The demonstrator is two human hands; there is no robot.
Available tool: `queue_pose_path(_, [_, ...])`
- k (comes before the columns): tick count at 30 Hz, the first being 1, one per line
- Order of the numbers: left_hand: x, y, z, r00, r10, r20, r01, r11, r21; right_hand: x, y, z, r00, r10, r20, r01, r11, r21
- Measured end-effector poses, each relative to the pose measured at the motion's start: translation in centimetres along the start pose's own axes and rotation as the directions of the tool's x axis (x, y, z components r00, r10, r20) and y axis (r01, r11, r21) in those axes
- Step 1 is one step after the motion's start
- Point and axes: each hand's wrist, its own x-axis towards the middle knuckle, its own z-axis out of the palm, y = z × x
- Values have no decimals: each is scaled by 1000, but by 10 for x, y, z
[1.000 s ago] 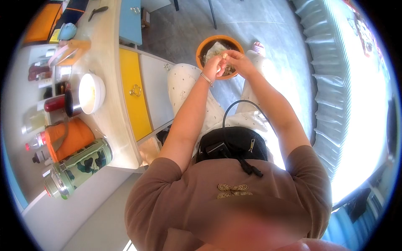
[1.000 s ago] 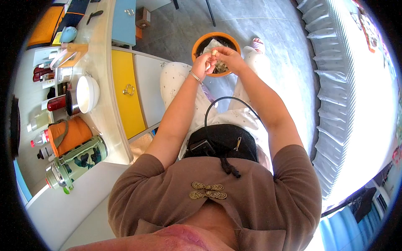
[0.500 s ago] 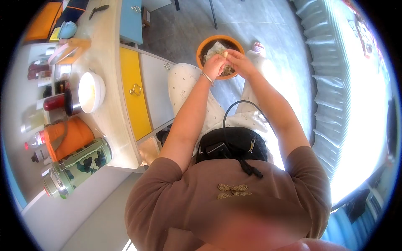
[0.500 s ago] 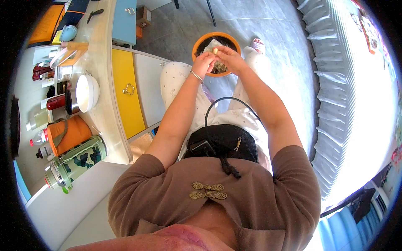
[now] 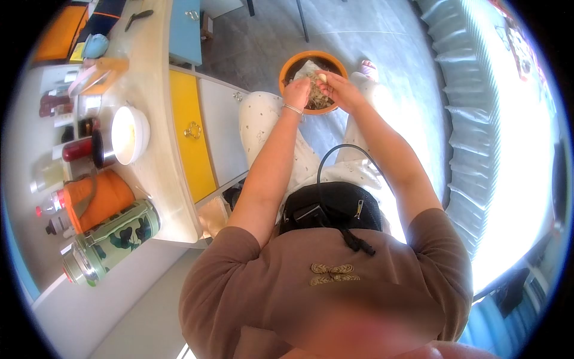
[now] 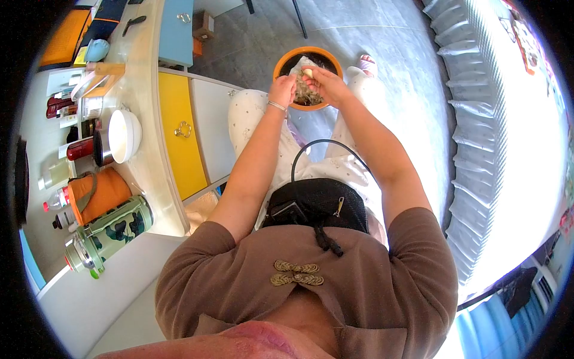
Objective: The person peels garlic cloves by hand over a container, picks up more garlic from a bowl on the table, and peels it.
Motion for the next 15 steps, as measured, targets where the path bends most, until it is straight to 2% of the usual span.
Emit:
queue_pose_path(1, [6, -7, -3, 997, 19, -80, -12, 997, 79, 0, 0, 0, 1000, 2, -3, -2, 1000, -6])
queue_pose_path(2, [12, -14, -5, 997, 19, -80, -12, 997, 79, -1, -1, 1, 1000, 2, -3, -2, 1000, -6])
queue_pose_path(3, [26, -32, -10, 966, 191, -174, -130, 940, 315, -1, -2, 1, 1000, 2, -7, -2, 1000, -10])
queue_pose_path(4, [30, -37, -10, 901, 374, -221, -206, 816, 541, 0, -2, 1, 1000, 2, -10, -2, 1000, -13])
queue_pose_path(7, [25, -34, -10, 903, 392, -177, -236, 795, 559, 1, 0, 0, 1000, 5, -27, -5, 1000, -7])
queue_pose_path(8, [22, -30, -8, 903, 392, -177, -236, 795, 559, 1, 1, -1, 1000, 5, -27, -5, 1000, -8])
queue_pose_path(10, [10, -14, 3, 965, 188, -181, -137, 955, 264, 1, 2, -2, 999, -11, -31, 10, 1000, -18])
queue_pose_path(11, [3, -5, 8, 965, 188, -181, -137, 955, 264, 1, 2, -2, 999, -11, -31, 10, 1000, -18])
queue_pose_path(13, [-6, 4, 13, 993, 114, 21, -115, 993, 41, 1, 3, -3, 999, 17, -49, -19, 999, -38])
queue_pose_path(15, [-10, 8, 16, 986, 156, 65, -161, 984, 71, 1, 4, -2, 998, 22, -56, -25, 998, -58])
